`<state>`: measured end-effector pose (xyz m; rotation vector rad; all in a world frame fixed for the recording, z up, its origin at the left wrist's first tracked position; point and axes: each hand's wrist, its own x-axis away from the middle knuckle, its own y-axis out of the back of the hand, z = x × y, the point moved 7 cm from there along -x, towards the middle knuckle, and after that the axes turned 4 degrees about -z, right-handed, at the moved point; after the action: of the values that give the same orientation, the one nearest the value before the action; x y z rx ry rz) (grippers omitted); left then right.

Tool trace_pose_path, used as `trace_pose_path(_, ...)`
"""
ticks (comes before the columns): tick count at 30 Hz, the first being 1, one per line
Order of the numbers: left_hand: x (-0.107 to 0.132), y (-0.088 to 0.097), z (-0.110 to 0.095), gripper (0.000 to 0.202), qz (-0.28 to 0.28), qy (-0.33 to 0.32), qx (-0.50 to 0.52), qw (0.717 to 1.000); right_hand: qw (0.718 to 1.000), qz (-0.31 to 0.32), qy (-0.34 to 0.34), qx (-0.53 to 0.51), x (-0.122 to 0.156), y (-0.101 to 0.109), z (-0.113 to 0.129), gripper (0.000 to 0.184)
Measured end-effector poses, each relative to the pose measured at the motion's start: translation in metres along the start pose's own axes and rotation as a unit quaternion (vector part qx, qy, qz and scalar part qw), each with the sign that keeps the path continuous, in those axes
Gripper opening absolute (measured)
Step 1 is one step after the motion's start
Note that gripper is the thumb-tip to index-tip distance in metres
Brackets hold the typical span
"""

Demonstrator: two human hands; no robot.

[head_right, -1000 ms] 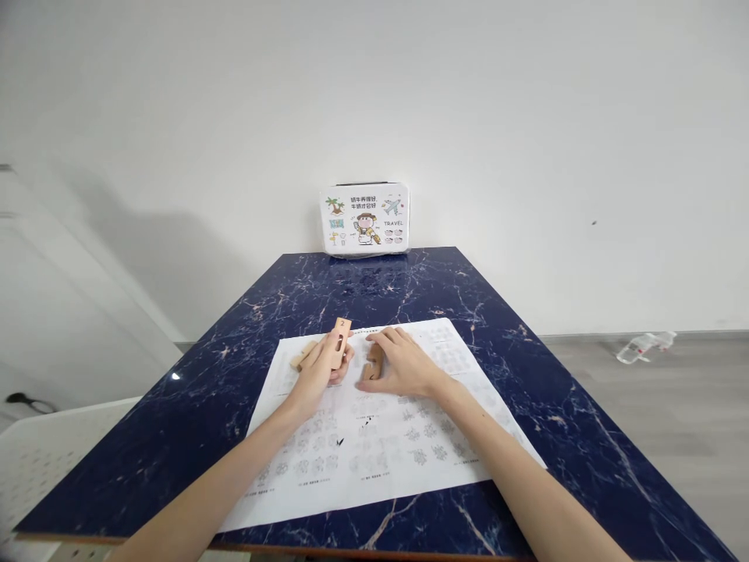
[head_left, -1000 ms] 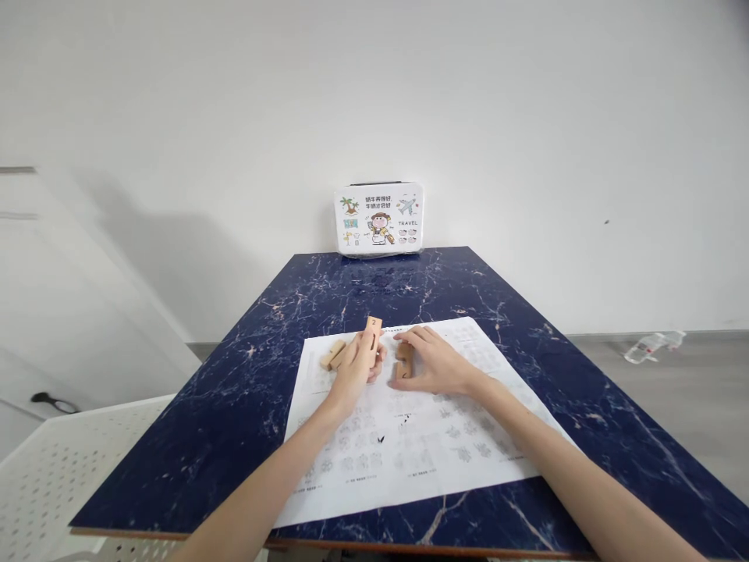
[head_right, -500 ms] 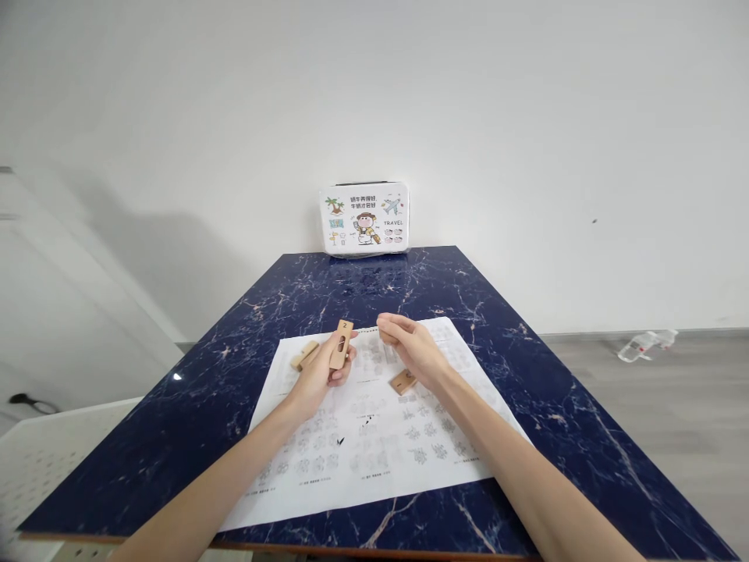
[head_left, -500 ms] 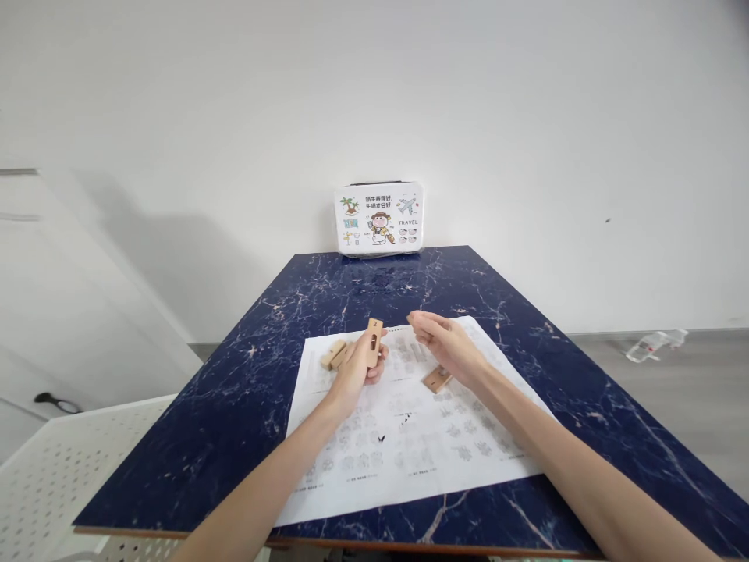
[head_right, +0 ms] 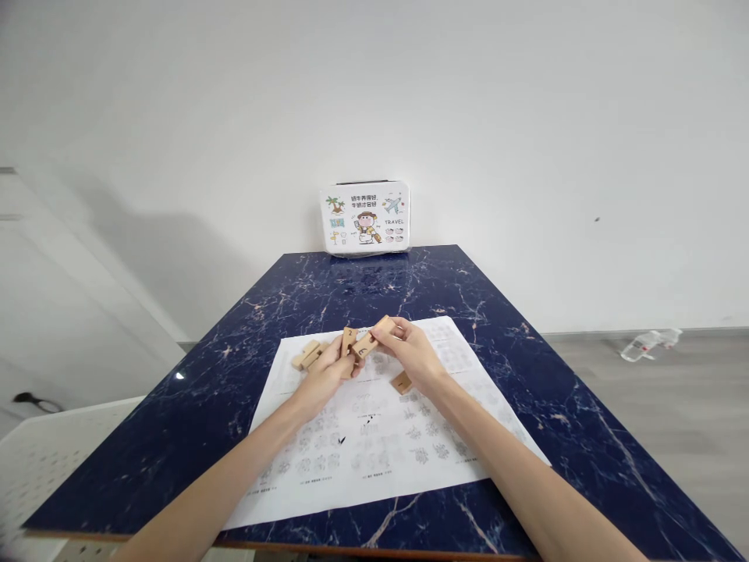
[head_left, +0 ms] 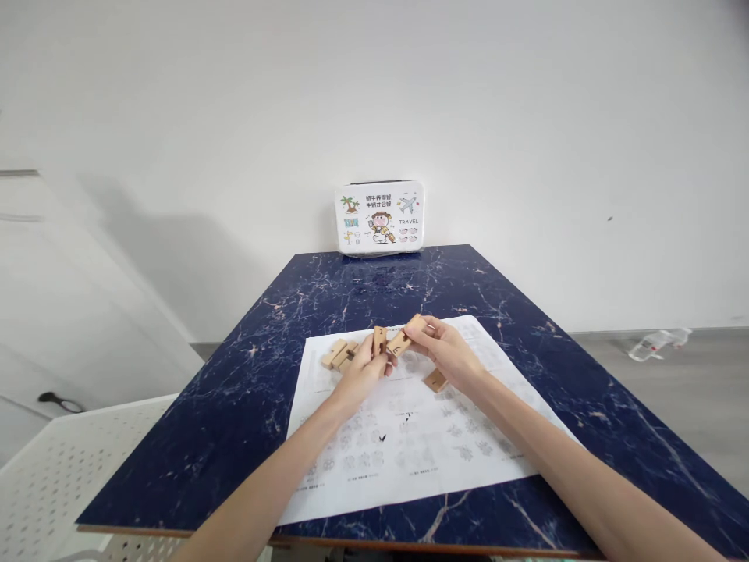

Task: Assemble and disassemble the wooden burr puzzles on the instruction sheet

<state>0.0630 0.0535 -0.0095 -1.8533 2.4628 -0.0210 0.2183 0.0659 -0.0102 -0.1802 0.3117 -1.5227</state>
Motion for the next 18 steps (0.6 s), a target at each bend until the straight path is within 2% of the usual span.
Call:
trace_pose_path(4, 0.002, 0.003, -0.004, 0.022, -0.012, -0.026, -0.054, 0.998, 1.000, -0.014, -0.007, 0.024, 0.004, -0.003, -0.006, 0.041)
trace_pose_path(10, 0.001, 0.007, 0.005, 0.042, -0.019, -0.002, -0.074, 0.997, 0.991, -0.069, 0.037, 0.109, 0.009, -0.001, -0.007, 0.041)
trace_pose_path(13, 0.001, 0.007, 0.004, 0.040, -0.017, -0.013, -0.082, 0.996, 0.988, -0.055, 0.056, 0.130, 0.011, -0.006, 0.002, 0.042)
trace_pose_path(18, 0.000, 0.007, 0.002, 0.042, -0.013, -0.030, -0.070, 0.997, 0.994, -0.016, 0.037, 0.098, 0.013, -0.016, 0.008, 0.042)
